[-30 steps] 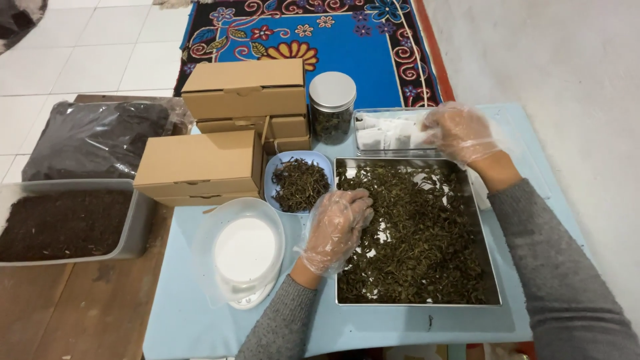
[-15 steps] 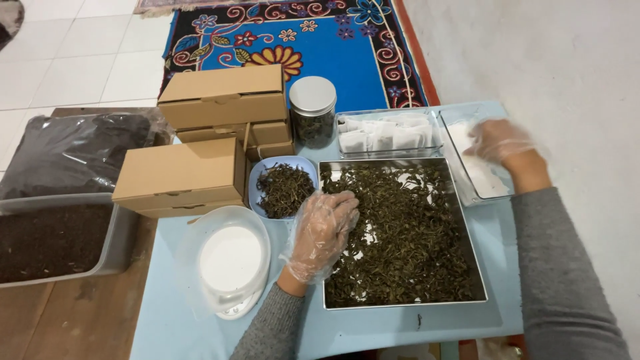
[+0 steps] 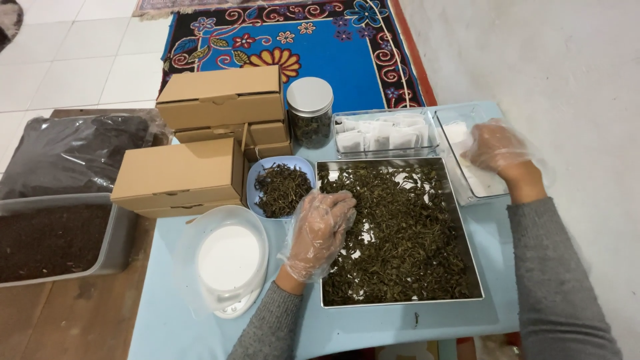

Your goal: Filling small tea bags with loose tea leaves manually from a tray using a small scoop.

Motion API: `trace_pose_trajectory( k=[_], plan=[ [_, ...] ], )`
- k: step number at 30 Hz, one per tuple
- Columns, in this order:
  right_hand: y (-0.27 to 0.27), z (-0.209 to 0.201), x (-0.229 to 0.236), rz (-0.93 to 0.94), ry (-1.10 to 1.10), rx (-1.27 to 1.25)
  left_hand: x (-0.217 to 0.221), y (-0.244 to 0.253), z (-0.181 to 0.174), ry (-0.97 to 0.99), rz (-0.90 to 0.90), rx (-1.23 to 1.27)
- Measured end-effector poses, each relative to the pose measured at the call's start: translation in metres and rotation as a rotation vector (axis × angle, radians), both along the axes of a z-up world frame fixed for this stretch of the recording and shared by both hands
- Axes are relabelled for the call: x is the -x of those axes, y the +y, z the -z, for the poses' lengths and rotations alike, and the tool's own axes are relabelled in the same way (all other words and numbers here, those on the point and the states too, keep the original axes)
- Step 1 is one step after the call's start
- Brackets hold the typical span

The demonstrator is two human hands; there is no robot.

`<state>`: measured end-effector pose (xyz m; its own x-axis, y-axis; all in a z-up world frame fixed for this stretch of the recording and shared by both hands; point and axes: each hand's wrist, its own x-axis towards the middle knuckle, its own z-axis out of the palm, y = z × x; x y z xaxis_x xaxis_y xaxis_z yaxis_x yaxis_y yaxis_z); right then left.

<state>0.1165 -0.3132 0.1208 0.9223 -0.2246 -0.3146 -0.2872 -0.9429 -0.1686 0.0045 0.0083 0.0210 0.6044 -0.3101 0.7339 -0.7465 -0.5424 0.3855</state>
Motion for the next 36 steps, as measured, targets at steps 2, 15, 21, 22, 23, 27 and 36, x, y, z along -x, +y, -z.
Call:
trace_pose_trajectory(
  k=[2,15,21,22,23,27,36],
  plan=[
    [0.0,-0.006,0.004,-0.003,-0.027,-0.003,0.0,0.001,0.001,-0.003,0.001,-0.003],
    [-0.035,0.028,-0.01,-0.385,-1.27,0.142,0.003,-0.005,-0.01,-0.01,-0.075,0.0],
    [0.085,-0.025,0.075,-0.406,-0.895,-0.521,0.004,-0.015,-0.017,-0.075,-0.084,0.243],
    [0.102,-0.038,0.088,-0.394,-0.714,-0.534,0.006,-0.017,-0.021,-0.083,-0.048,0.318],
    [0.119,-0.051,0.101,-0.382,-0.533,-0.545,0.009,-0.02,-0.024,-0.091,-0.012,0.392],
    [0.113,-0.009,0.096,-0.722,-0.636,-0.471,0.011,-0.03,-0.018,-0.001,0.105,0.543],
    [0.118,-0.022,0.094,-0.83,-0.502,-0.739,0.013,-0.03,-0.028,0.195,0.2,0.655]
  ],
)
